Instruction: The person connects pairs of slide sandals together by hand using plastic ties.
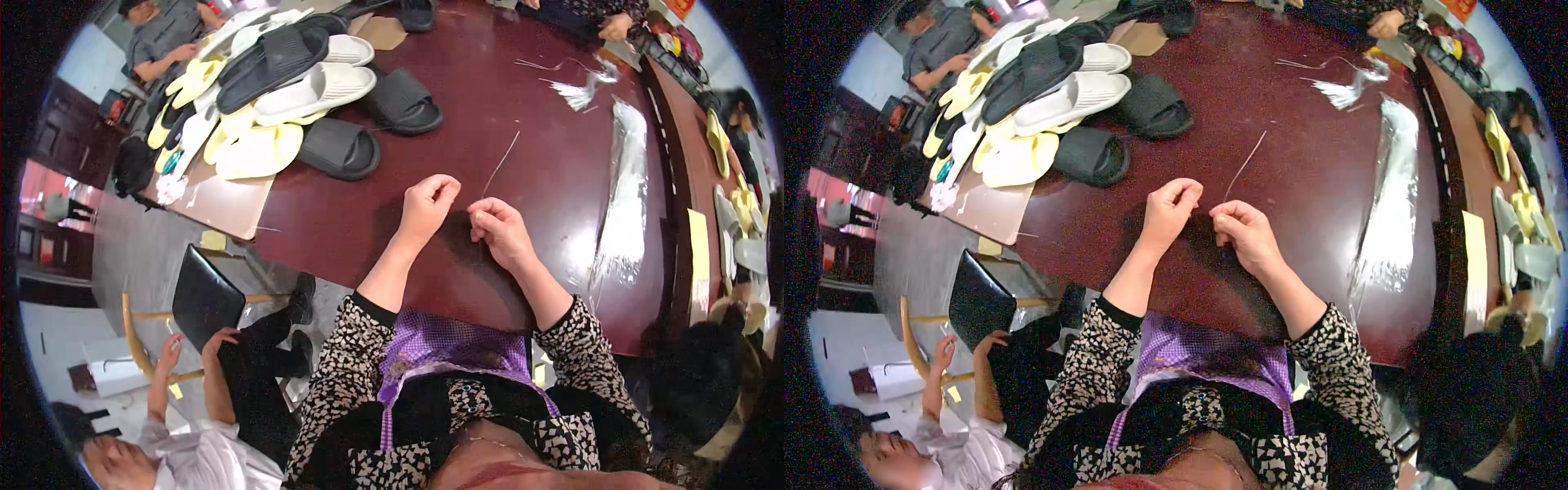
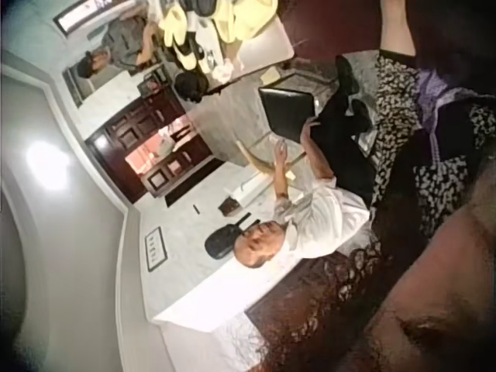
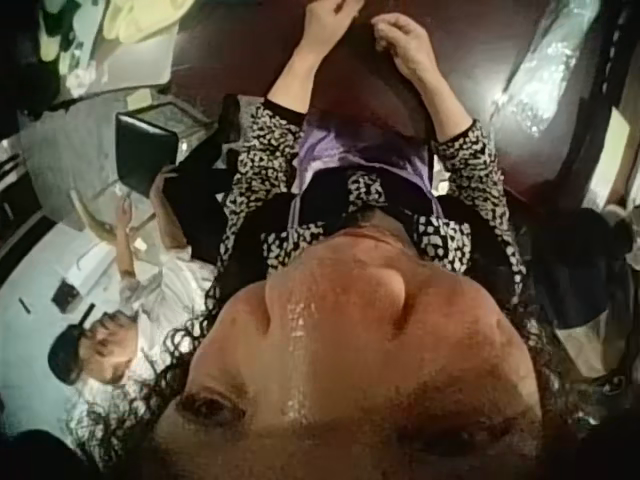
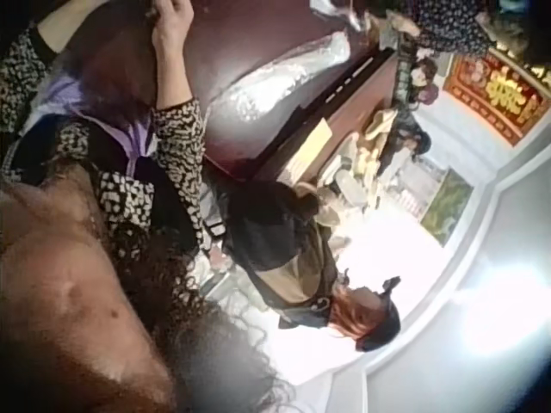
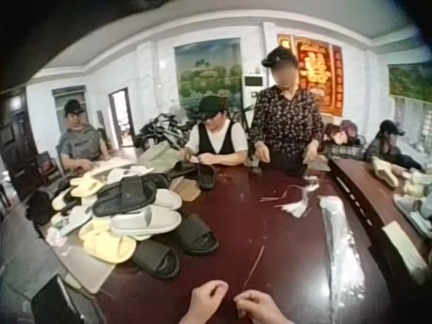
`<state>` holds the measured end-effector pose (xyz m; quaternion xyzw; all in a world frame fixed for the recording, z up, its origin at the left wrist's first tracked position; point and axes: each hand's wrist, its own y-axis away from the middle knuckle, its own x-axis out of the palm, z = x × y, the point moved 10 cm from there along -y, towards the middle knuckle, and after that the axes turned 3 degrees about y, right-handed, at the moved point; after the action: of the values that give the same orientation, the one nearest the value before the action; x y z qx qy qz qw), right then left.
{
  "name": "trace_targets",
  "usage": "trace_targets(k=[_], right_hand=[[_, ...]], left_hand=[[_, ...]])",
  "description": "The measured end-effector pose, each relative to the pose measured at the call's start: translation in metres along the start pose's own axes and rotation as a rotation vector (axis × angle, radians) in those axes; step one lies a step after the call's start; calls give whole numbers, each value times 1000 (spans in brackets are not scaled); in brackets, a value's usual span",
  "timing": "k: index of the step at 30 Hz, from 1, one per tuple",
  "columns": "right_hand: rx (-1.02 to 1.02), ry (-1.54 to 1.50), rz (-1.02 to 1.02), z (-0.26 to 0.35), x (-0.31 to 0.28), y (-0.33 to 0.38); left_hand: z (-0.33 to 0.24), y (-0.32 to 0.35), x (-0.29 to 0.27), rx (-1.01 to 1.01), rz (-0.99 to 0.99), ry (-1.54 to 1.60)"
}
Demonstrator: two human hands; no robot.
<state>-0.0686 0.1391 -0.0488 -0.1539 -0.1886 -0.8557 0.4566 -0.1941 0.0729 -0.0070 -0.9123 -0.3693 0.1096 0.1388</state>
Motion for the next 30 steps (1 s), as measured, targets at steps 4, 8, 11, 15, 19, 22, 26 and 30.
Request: trace_targets(k=[4, 8, 11, 15, 19, 22, 26, 30], right_hand=[[13, -13, 22, -1, -1, 1], [28, 6, 14, 1, -1, 5], [26, 17, 19, 0, 0, 6], [18, 36, 38, -1, 1, 4], [16, 64, 52, 4, 3, 4], [20, 47, 83, 6, 7, 0], [16, 31, 100, 8, 4, 0], [25, 46, 123, 5, 4, -2]], left_hand=[[-2, 0, -2, -24, -7, -2], [-1, 2, -8, -70, -31, -18], [-2, 4, -6, -61, -15, -14], [-1, 7, -7, 20, -41, -51], [-5, 4, -21, 76, -122, -13], [-16, 1, -56, 170, -290, -116], [-38, -10, -126, 237, -527, -311], [-56, -20, -218, 313, -722, -694]])
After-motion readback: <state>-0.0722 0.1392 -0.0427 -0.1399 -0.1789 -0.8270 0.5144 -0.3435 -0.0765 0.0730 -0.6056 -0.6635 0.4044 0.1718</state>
